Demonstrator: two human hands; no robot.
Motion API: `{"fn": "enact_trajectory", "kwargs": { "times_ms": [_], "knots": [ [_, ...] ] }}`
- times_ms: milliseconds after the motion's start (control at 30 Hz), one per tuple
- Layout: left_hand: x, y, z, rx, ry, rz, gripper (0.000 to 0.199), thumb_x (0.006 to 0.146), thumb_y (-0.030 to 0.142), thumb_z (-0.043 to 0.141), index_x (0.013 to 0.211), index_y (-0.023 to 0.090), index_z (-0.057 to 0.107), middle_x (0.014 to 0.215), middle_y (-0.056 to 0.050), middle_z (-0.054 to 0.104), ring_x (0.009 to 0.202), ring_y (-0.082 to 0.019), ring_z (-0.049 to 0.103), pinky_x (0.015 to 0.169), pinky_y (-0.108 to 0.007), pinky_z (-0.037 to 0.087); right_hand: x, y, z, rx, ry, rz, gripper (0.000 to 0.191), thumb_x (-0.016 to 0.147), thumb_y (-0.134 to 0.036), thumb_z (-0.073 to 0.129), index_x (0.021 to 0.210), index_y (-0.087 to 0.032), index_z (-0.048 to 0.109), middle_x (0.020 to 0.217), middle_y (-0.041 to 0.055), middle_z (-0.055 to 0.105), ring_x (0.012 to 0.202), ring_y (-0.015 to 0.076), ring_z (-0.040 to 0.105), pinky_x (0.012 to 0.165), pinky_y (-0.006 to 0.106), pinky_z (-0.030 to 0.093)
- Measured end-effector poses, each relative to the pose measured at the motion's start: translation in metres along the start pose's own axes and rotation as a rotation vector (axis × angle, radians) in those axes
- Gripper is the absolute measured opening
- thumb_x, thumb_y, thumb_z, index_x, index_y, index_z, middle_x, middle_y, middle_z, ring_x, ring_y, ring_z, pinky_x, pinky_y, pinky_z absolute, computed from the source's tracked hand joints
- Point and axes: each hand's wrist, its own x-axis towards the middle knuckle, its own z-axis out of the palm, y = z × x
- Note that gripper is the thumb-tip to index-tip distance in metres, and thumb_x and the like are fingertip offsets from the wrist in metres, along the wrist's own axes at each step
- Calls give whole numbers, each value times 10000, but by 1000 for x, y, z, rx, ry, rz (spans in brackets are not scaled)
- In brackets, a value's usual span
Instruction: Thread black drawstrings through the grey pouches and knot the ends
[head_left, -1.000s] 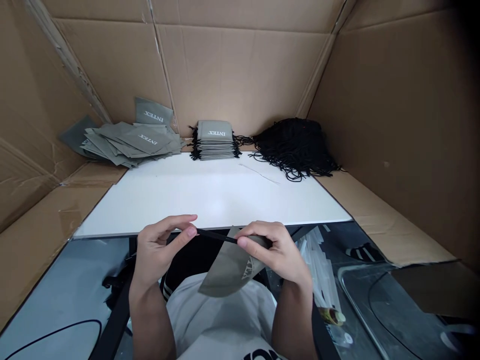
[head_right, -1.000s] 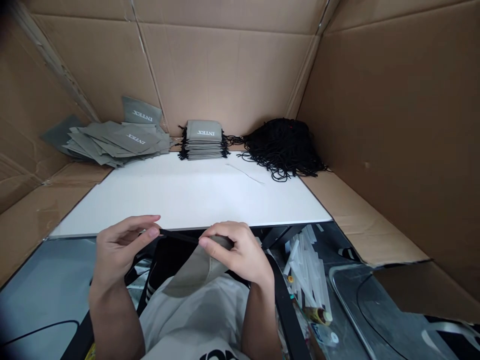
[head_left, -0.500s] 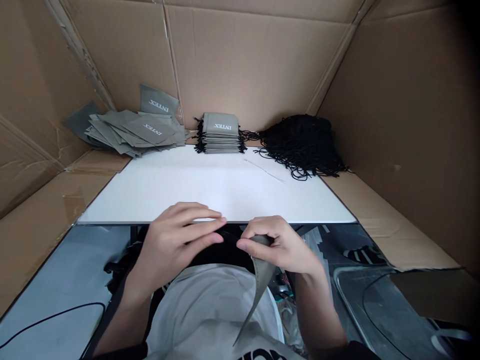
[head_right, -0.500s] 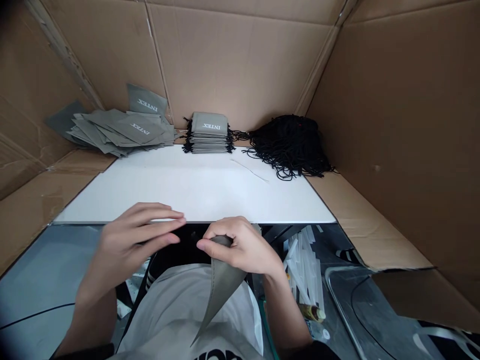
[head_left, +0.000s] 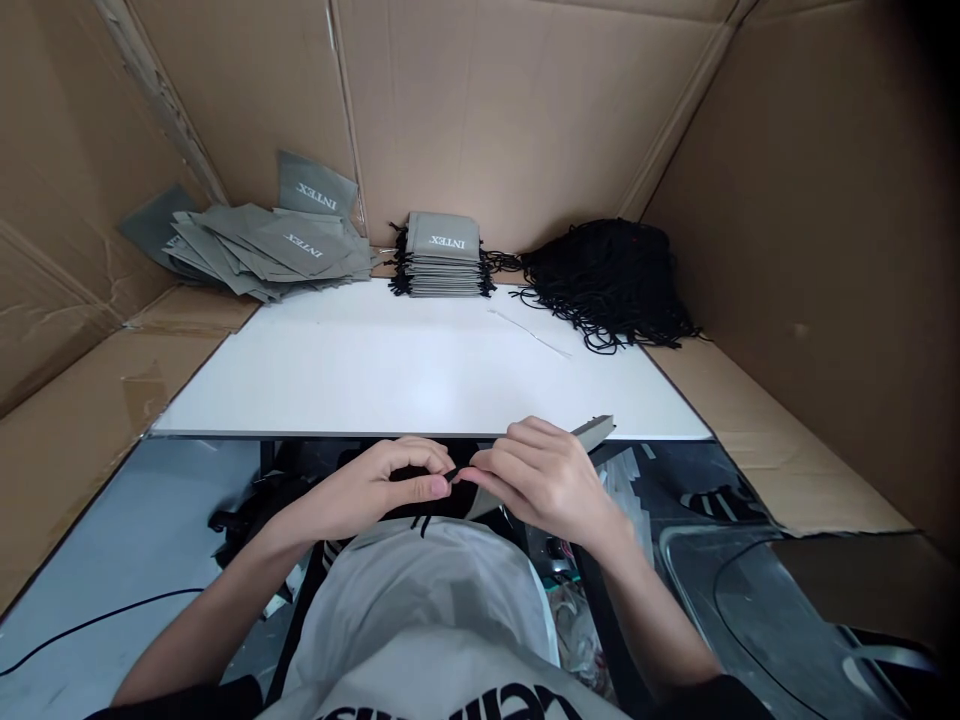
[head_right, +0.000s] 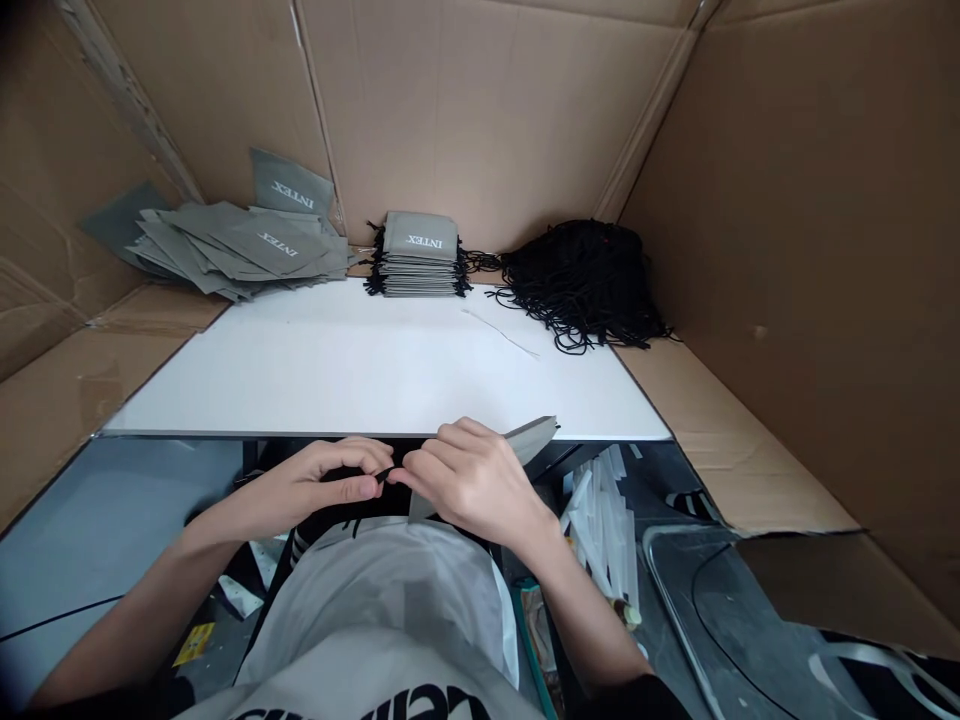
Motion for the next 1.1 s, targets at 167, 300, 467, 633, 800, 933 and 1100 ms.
{"fn": "enact_trajectory", "kwargs": {
  "times_ms": [167,300,467,633,800,933,1100],
  "knots": [
    [4,-14,25,-723,61,-144,361,889,474,641,699,167,633,972,-50,646,1080,-216,552,979,-311,391,-9,-3,10,-197,211,-59,111,900,-214,687,827,-135,661,572,-9,584,561,139,447,576,310,352],
    [4,2,45,-1027,193,-171,265,823,423,737,714,191,670,916,-46,646,1106,-221,554,999,-321,409,-16,-7,16,-229,279,-17,117,880,-206,711,976,-160,662,572,-24,598,538,142,479,565,310,363],
    [8,16,64,-1130,337,-142,274,778,446,777,732,186,707,1079,-44,652,985,-169,580,926,-271,444,-18,-15,23,-173,403,32,240,902,-251,679,1137,-253,628,592,-42,643,526,149,544,597,310,450],
    [13,18,86,-1242,550,-175,280,697,418,850,865,215,756,962,7,647,814,-94,547,786,-196,449,-20,-21,24,-148,423,4,275,894,-124,614,1115,-289,630,604,-54,656,513,136,550,633,302,494],
    [15,18,94,-1242,609,-191,329,672,432,863,876,196,758,822,6,589,823,-106,539,755,-185,448,-27,-20,30,-85,470,-4,203,903,-95,566,1044,-215,647,631,-16,675,563,141,577,673,312,522],
    [17,14,93,-1250,615,-208,320,663,424,870,849,192,754,827,3,599,816,-106,551,760,-190,457,-29,-19,37,-85,511,16,201,901,-94,555,1054,-207,622,629,-16,683,551,136,572,670,314,537],
    [18,14,94,-1264,637,-201,294,669,408,870,846,206,752,855,12,626,785,-88,562,783,-191,473,-27,-18,36,-106,489,10,190,903,-112,565,1009,-250,641,625,-37,681,544,131,588,680,308,543]
  ]
}}
